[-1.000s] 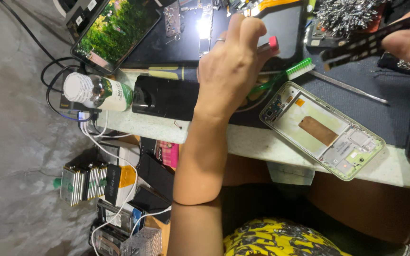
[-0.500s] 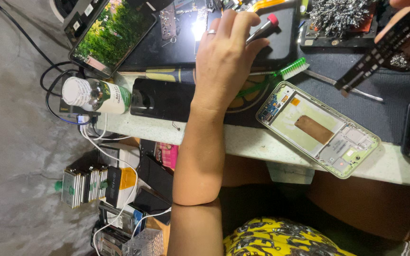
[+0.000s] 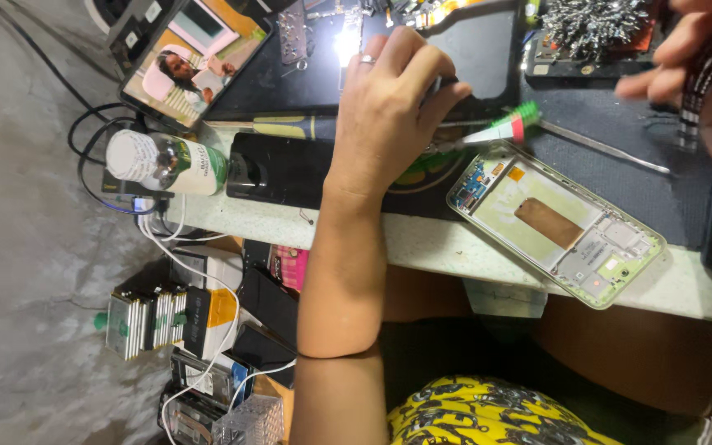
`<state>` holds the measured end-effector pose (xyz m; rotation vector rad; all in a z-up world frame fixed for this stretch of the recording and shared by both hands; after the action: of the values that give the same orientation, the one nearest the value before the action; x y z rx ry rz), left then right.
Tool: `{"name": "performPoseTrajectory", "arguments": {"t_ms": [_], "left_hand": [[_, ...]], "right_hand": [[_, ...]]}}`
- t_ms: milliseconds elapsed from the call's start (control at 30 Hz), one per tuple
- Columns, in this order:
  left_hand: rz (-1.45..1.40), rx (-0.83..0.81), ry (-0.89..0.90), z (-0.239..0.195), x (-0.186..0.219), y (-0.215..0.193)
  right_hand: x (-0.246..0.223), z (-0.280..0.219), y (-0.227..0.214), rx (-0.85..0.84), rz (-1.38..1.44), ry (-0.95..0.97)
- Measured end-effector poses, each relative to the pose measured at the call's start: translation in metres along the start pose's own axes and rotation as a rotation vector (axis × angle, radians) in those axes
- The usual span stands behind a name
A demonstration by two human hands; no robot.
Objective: The person cleans the interior of a disassembled smartphone using a green brush and a precision screwdriver. They scrub the battery area and connectors, then use the screwdriver to adjust or remove small components inside the phone chassis.
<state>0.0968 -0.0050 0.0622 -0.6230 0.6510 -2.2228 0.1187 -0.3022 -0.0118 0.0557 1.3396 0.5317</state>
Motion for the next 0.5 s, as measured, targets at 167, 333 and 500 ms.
{"name": "performPoseTrajectory", "arguments": {"t_ms": [167, 333, 500], "left_hand": [[-0.096, 0.086, -0.015, 0.007, 0.006, -0.013], [-0.19, -0.204, -0.06, -0.009, 0.033, -0.031], [0.011, -0.297, 0.021, -0.034, 0.047, -0.037]], "right_hand": [[-0.02, -0.008, 0.052, 0.078, -0.533, 0.169], [-0.037, -0.006, 0.109, -0.266, -1.123, 0.219], [-0.029, -0.011, 0.128, -0.391, -1.526, 0.435]]}}
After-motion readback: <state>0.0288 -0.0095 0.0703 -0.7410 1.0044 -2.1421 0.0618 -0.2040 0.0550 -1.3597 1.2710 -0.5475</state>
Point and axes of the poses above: each hand's wrist, its own z-axis towards the middle knuckle, its own y-axis out of the palm, x = y × z, the point moved 4 cm from there along z, towards the middle knuckle, and after that the axes turned 10 degrees about x, right-handed, at the moved point
